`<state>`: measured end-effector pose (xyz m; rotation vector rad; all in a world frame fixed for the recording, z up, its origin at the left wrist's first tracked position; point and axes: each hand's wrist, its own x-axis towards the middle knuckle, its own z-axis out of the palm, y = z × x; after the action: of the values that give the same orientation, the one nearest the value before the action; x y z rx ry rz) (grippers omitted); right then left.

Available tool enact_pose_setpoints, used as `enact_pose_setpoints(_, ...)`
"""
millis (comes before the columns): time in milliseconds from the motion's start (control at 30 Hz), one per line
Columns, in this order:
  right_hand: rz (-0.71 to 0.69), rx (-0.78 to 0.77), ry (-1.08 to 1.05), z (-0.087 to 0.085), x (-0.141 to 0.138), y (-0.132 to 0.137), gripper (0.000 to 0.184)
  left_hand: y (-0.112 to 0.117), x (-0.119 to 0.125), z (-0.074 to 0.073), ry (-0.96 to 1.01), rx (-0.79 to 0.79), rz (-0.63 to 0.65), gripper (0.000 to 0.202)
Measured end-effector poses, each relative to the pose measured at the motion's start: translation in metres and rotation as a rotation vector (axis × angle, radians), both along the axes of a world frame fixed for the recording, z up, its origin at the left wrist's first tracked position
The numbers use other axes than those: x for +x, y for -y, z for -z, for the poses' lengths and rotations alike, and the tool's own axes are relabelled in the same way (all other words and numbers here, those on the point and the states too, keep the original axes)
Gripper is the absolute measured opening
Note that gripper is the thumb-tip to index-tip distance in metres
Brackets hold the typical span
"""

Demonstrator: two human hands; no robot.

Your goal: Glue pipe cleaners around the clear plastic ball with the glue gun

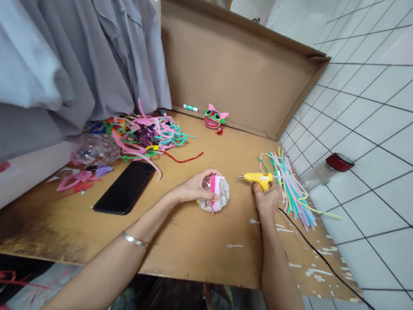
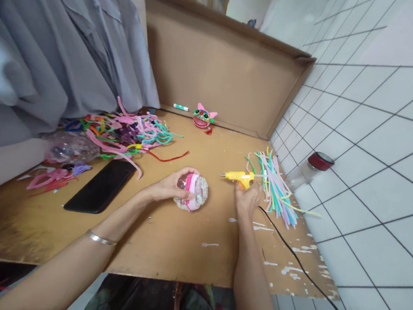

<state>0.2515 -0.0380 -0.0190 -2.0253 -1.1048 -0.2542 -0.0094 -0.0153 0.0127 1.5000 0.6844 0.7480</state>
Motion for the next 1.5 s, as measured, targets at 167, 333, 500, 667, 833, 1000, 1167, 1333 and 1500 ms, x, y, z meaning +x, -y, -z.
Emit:
enact_pose_setpoints(167, 0.060, -0.157, 0.147, 0.008, 0.005, 0.000, 0.053, 0.001, 0.002, -0.001, 0.010, 0.007, 0.015, 0.063)
enact_pose_setpoints(333, 0.086, -0.231, 0.294, 0.004, 0.002, 0.005, 0.049, 0.000, 0.003, 0.001, -0.006, 0.038, 0.013, 0.064)
enact_pose_setpoints(500, -0.356, 0.238, 0.453, -0.019, -0.034, 0.019, 0.033, -0.002, 0.004, 0.004, -0.048, 0.086, 0.004, 0.063)
enact_pose_setpoints(667, -0.747, 0.498, 0.496, -0.033, -0.074, 0.037, 0.035, 0.001, 0.006, 0.000, -0.071, 0.122, 0.006, 0.059)
enact_pose_setpoints(833, -0.820, 0.398, 0.504, -0.034, -0.073, 0.039, 0.036, 0.004, 0.006, -0.004, -0.108, 0.160, -0.009, 0.059)
enact_pose_setpoints(1000, -0.831, 0.410, 0.506, -0.035, -0.073, 0.040, 0.027, 0.003, 0.006, -0.002, -0.099, 0.178, -0.008, 0.056)
enact_pose_setpoints(1167, -0.845, 0.426, 0.369, -0.038, -0.077, 0.042, 0.019, 0.003, 0.005, -0.003, -0.108, 0.148, -0.014, 0.058)
enact_pose_setpoints(1333, -0.867, 0.422, 0.122, -0.038, -0.079, 0.043, 0.014, 0.002, 0.005, -0.003, -0.079, 0.114, -0.002, 0.059)
enact_pose_setpoints(1500, -0.877, 0.360, -0.103, -0.037, -0.078, 0.041, 0.008, 0.000, 0.005, -0.001, -0.027, 0.059, -0.003, 0.060)
